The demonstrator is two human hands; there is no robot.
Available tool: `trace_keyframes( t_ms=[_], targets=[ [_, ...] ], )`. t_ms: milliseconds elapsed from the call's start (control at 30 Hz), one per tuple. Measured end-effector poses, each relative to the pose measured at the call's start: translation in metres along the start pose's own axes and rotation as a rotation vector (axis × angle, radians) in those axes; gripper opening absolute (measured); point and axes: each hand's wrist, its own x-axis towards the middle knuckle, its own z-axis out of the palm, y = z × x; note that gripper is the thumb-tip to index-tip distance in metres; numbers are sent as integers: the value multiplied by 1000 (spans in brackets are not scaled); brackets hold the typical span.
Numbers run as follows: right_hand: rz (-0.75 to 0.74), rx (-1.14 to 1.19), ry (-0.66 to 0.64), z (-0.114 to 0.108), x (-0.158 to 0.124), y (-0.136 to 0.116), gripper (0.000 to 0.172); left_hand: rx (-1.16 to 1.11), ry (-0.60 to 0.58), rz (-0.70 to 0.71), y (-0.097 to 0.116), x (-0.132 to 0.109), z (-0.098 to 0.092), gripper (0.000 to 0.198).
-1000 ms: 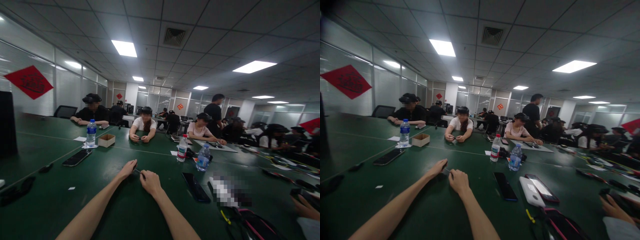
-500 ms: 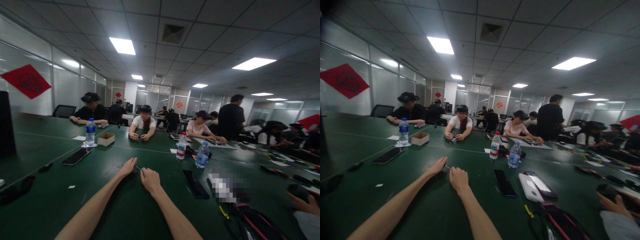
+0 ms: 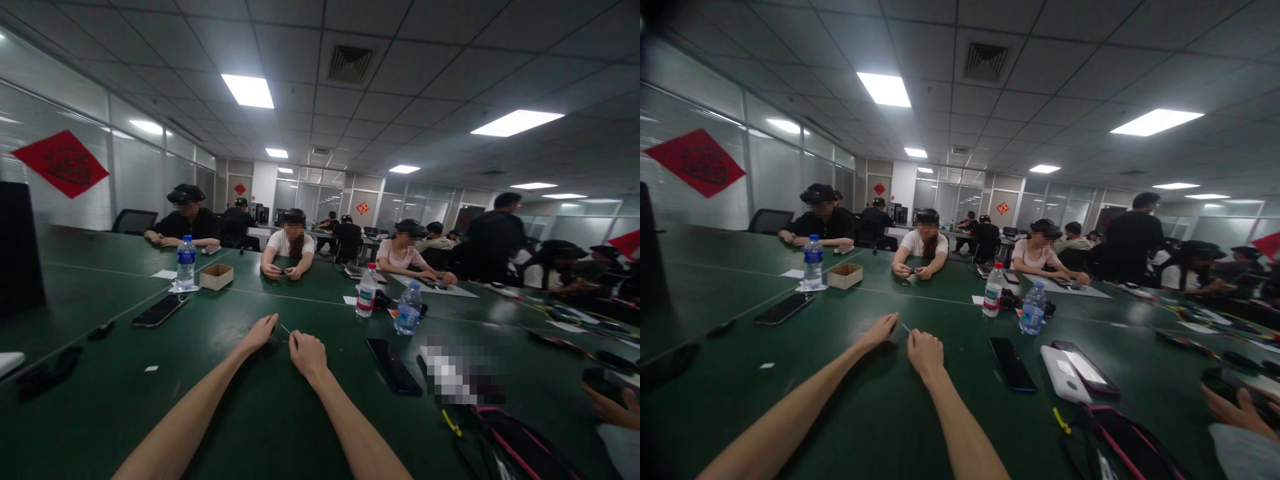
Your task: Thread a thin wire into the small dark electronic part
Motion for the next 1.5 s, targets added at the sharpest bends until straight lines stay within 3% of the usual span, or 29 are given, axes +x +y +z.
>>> trace_keyframes(
  t_ms=[300, 567, 767, 1033, 1200, 1367, 1500],
  targets=[
    [-169, -27, -70, -7, -3, -7, 38, -310, -8, -131, 7, -6, -5, 54],
    [-117, -47, -70, -6, -3, -7, 39, -337, -64, -124, 7, -7, -7, 54],
    [-187, -47, -20, -3, -2, -3, 41, -315, -90, -116, 2, -5, -7, 53],
    [-173, -57, -16, -2, -2, -3, 40, -269, -152, -50, 6, -9, -7, 49],
    [-163, -100, 2, 0, -2, -4, 42, -129, -106, -14, 4, -9, -6, 44],
    [-182, -113, 11, 1, -3, -3, 42, 97, -37, 143, 4, -9, -8, 34],
    [-154, -124, 11, 1, -3, -4, 43, 128, -41, 117, 3, -7, -7, 37]
  ],
)
